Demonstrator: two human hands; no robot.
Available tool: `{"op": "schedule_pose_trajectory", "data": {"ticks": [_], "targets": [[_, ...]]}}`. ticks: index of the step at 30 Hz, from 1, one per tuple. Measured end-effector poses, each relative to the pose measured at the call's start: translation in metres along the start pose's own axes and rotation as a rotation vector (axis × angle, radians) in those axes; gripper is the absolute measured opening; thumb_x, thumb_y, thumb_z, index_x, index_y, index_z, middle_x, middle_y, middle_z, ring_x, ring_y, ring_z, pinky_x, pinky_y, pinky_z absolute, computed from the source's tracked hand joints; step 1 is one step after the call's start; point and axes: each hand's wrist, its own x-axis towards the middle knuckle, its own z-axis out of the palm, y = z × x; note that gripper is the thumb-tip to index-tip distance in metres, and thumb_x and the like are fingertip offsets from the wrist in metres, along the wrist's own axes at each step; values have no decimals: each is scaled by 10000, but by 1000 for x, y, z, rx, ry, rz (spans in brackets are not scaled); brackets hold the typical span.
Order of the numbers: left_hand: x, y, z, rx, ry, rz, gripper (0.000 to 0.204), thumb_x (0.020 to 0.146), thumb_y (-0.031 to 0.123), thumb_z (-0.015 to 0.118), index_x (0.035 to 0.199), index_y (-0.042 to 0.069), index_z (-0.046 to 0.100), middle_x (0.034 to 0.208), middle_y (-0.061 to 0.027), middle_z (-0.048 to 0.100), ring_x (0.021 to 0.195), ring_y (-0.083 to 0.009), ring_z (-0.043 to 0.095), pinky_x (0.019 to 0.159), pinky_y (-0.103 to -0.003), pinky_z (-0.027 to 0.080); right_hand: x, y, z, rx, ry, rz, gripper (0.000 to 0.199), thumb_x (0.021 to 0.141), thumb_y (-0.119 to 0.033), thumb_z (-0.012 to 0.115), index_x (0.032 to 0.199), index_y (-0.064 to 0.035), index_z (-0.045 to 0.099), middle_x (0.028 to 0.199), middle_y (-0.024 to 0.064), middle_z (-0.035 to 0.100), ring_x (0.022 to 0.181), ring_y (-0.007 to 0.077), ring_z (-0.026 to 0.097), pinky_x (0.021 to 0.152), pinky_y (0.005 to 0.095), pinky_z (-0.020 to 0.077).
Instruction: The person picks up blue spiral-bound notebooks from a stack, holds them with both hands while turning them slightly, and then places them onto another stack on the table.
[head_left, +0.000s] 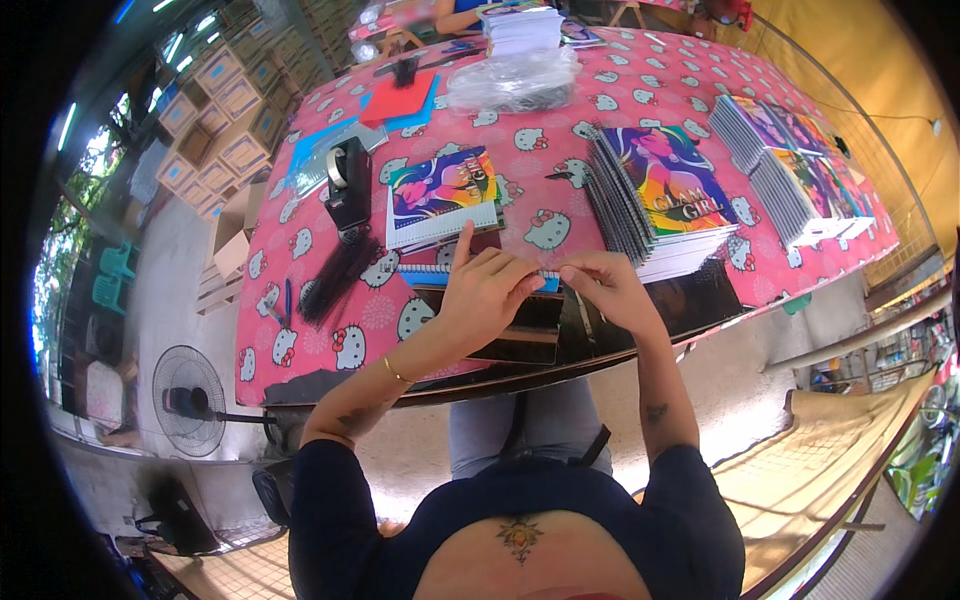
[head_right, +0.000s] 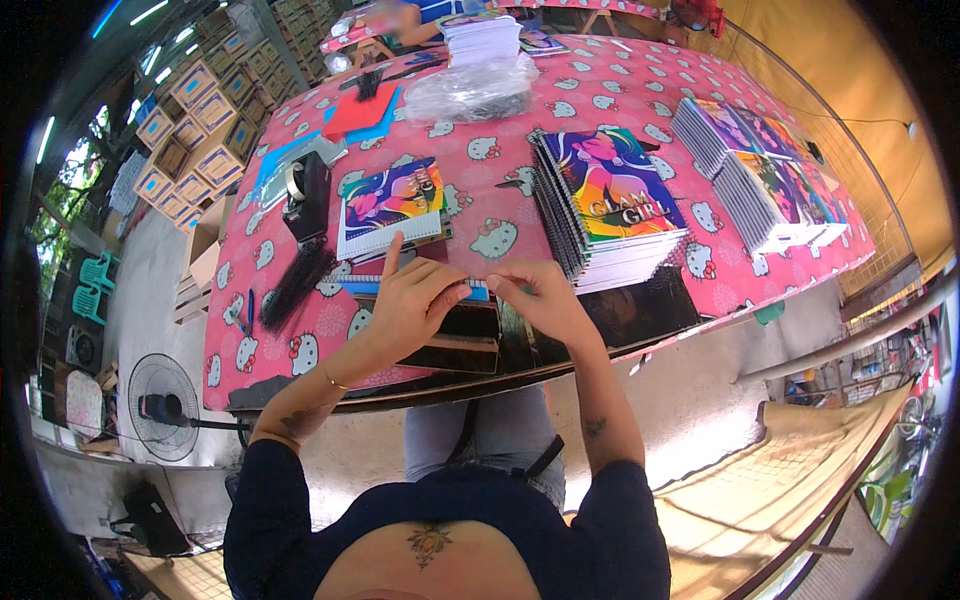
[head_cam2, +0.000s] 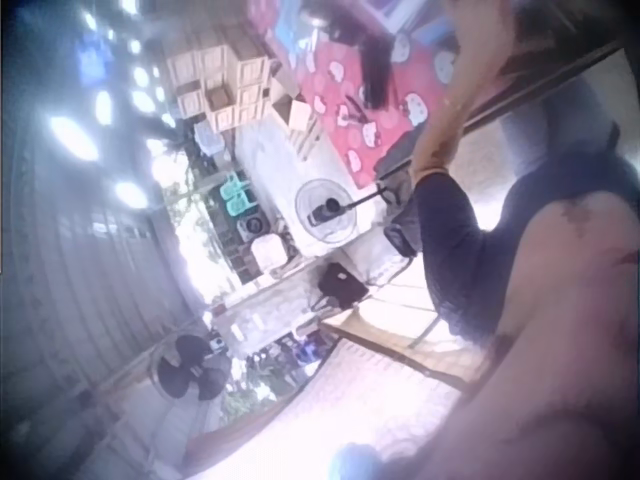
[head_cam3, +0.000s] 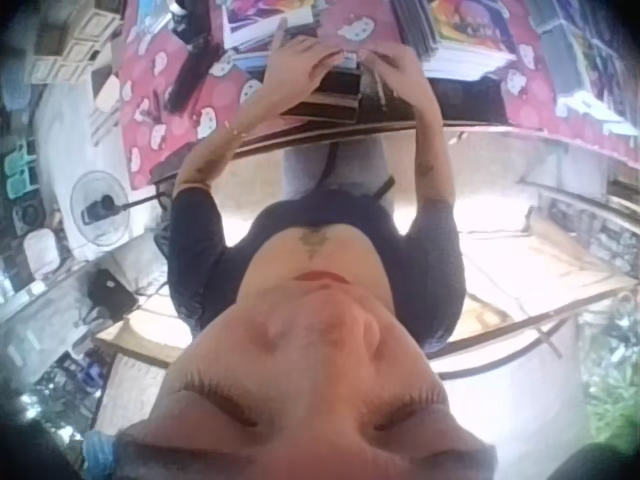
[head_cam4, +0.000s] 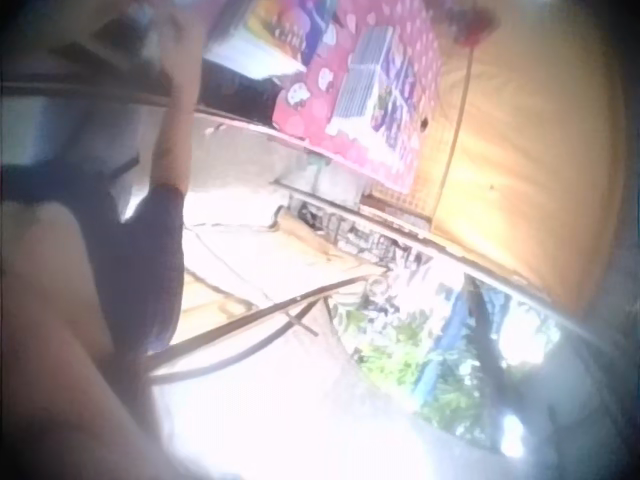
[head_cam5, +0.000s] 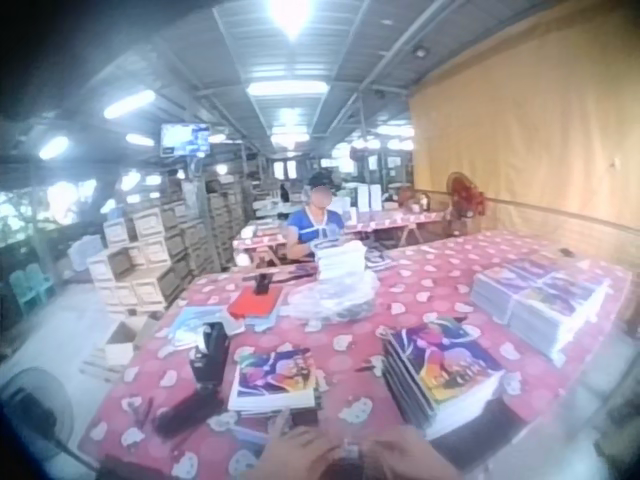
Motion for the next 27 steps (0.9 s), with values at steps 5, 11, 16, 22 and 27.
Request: {"op": "schedule_pose_trajectory", "data": {"ticks": [5,11,16,22,27], "targets": [[0,4,-3,38,21,0,180,887,213,725,1019,94,698,895,-55,688,887,-256,654,1100,-541,349,18,-13,0,-182,-43,-260,103,833,-42,701,891,26,650,776,92,647,723,176,645,702,305,512],[5,12,-46,118,-131,-14,261,822,36,680,1082,60,679,962,-107,691,865,-309,646,838,-438,519,6,-22,32,-362,269,-229,100,809,-5,676,893,18,626,826,126,638,793,208,659,749,312,517],[82,15,-82,57,591,280,316,823,-57,644,1132,5,644,1044,-151,692,872,-298,671,761,-387,551,-32,-63,-49,-553,914,-312,392,893,-110,719,1258,-1,626,1254,181,647,1190,313,600,1037,423,439],[183,59,-53,-1014,535,-141,287,983,129,642,1217,-34,608,1107,-119,668,961,-187,658,828,-355,560,-46,-87,-84,-1253,736,-459,788,697,-72,849,1404,-47,502,1531,224,407,1432,392,374,1139,495,337],[252,57,0,-934,367,124,483,982,334,653,1374,65,567,1206,-141,607,1016,-244,643,845,-377,538,-25,-100,-87,-436,864,-471,397,970,-44,650,1344,-2,526,1102,71,663,959,142,624,917,255,460]]}}
